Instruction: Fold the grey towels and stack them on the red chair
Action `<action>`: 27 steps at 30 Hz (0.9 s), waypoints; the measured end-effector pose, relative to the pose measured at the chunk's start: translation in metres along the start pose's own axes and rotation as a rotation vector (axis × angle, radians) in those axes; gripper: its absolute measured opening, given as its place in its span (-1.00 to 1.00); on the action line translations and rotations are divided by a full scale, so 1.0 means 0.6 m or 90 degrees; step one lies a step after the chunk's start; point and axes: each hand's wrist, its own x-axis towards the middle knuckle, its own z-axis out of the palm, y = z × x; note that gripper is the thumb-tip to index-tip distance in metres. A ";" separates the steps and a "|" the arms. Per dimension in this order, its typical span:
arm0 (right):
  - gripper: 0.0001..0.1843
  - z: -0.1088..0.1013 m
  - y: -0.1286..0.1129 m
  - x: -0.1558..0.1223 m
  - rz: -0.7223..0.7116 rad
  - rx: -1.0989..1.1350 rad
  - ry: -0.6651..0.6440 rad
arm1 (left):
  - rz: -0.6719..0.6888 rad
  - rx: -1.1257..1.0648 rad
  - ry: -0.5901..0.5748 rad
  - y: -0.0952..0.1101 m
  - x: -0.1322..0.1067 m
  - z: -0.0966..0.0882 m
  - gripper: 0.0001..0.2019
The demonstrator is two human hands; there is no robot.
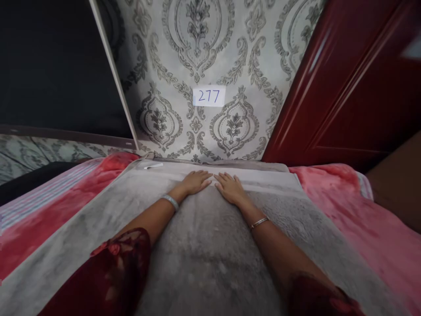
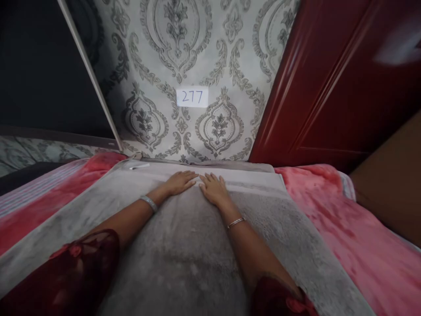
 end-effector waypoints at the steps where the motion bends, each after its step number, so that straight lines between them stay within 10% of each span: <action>1: -0.37 0.001 0.018 0.000 0.007 -0.008 -0.002 | -0.014 0.004 -0.014 -0.015 -0.002 -0.004 -0.40; 10: -0.35 -0.008 0.331 -0.097 0.273 -0.087 0.031 | -0.276 0.104 -0.022 -0.287 -0.138 -0.061 -0.39; 14: -0.29 0.000 0.398 -0.135 0.332 -0.045 0.060 | -0.286 0.127 0.069 -0.374 -0.192 -0.056 -0.39; 27: -0.19 0.009 0.410 -0.138 0.318 -0.062 0.080 | -0.310 0.041 0.178 -0.372 -0.190 -0.045 -0.46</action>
